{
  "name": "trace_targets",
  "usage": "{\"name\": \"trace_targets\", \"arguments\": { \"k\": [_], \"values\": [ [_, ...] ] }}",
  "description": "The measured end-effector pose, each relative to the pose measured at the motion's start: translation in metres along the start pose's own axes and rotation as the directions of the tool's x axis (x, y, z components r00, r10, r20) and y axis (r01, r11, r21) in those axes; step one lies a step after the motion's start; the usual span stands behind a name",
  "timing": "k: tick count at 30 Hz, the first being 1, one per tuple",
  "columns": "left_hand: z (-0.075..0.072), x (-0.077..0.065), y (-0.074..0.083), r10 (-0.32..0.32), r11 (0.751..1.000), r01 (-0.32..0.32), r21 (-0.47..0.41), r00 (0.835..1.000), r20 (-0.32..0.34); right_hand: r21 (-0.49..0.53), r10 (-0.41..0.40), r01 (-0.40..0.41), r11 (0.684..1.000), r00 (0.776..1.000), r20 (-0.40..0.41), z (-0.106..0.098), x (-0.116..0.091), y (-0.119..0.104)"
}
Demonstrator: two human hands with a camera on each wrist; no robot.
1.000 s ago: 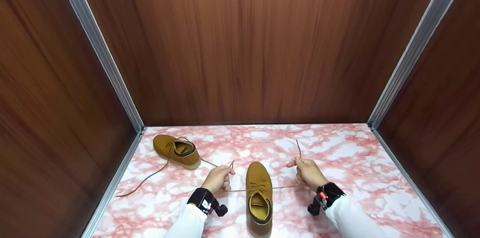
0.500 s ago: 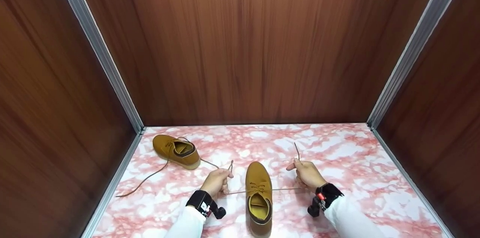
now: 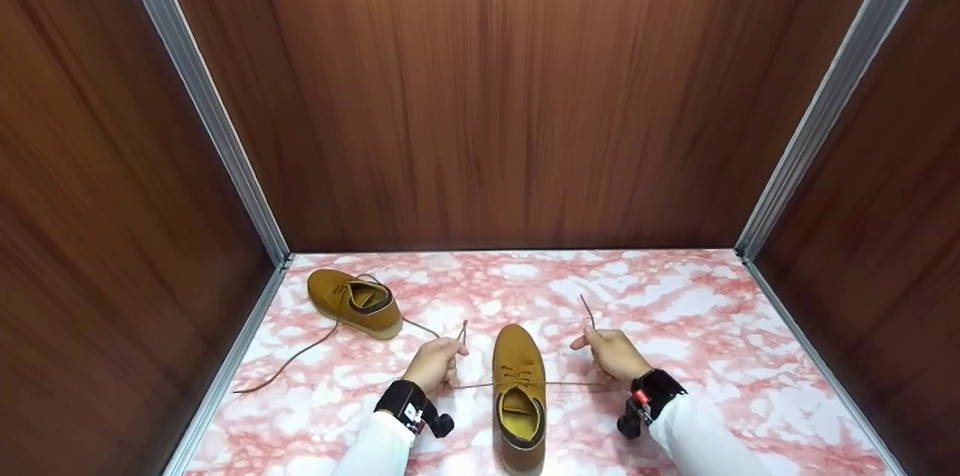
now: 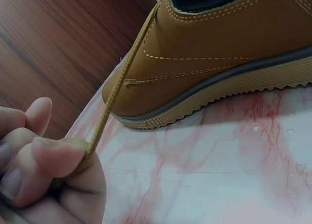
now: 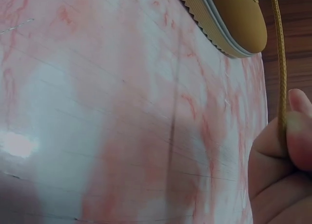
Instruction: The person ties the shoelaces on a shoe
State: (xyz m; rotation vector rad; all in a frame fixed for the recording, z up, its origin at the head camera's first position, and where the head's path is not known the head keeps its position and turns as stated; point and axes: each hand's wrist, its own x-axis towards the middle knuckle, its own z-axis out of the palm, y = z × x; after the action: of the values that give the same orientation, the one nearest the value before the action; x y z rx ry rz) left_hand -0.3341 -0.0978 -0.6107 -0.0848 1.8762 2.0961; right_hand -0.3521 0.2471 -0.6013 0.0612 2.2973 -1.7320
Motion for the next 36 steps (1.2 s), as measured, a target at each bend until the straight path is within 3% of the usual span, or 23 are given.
{"name": "trace_targets", "arguments": {
  "k": [8, 13, 18, 21, 26, 28, 32, 36],
  "values": [
    [0.004, 0.003, 0.004, -0.010, 1.000, 0.010, 0.010, 1.000, -0.013, -0.150, -0.059, 0.068, 0.986, 0.996, 0.064, 0.005, 0.001, -0.001],
    [0.007, 0.003, 0.007, 0.011, 0.999, -0.011, -0.047, 1.000, -0.008, -0.195, -0.031, 0.042, 0.980, 0.998, 0.061, 0.007, 0.002, -0.007],
    [0.008, 0.002, 0.009, 0.016, 0.998, -0.016, -0.067, 1.000, -0.010, -0.023, 0.039, -0.037, 0.999, 0.995, 0.094, 0.010, 0.001, -0.010],
    [0.005, 0.004, 0.007, 0.005, 0.997, -0.005, -0.080, 1.000, -0.003, 0.083, 0.060, -0.071, 0.994, 0.989, 0.133, 0.011, 0.000, -0.010],
    [0.004, 0.000, 0.011, -0.011, 0.996, 0.014, -0.085, 0.999, 0.031, 0.131, 0.058, -0.080, 0.988, 0.985, 0.165, 0.001, 0.041, 0.035],
    [0.005, -0.002, 0.014, -0.027, 0.998, 0.030, -0.063, 0.999, 0.042, 0.124, 0.044, -0.067, 0.990, 0.983, 0.179, -0.002, 0.045, 0.041],
    [0.000, -0.002, 0.012, -0.068, 0.997, 0.066, 0.050, 0.996, 0.049, 0.074, 0.026, -0.041, 0.996, 0.980, 0.196, 0.001, 0.008, 0.002],
    [-0.003, -0.009, 0.015, -0.087, 0.978, 0.070, 0.195, 0.993, 0.078, -0.024, 0.018, -0.014, 1.000, 0.982, 0.189, 0.004, -0.004, -0.012]
  ]
}}
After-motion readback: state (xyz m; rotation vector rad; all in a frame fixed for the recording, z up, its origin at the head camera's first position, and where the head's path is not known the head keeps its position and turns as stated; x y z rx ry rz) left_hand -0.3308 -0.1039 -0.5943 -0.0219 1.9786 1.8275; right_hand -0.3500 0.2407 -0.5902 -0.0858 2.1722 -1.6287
